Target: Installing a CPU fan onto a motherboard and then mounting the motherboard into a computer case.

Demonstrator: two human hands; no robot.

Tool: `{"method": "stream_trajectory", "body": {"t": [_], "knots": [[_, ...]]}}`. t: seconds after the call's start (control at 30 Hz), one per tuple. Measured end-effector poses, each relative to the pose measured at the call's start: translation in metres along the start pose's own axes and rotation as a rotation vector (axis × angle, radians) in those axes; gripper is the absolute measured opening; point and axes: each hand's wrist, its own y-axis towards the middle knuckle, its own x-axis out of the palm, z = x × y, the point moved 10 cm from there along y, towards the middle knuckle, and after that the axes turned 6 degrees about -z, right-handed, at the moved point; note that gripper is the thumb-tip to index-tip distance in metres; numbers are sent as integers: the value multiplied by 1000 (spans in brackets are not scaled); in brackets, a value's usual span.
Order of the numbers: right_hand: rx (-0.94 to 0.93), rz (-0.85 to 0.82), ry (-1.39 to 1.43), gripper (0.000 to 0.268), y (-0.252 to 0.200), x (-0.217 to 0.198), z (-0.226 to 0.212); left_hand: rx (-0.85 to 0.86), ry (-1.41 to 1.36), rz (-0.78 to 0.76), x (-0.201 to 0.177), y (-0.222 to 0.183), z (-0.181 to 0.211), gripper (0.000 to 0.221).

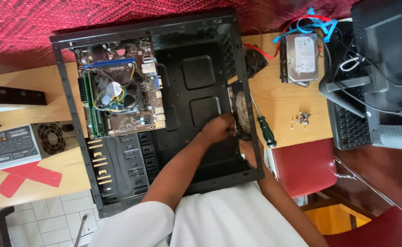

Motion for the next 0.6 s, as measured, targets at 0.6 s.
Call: {"method": "stream_trajectory", "body": {"t": [0.6], "knots": [[-62,-114,-45,61,14,-37,40,-382,-135,34,20,8,-74,37]]}}
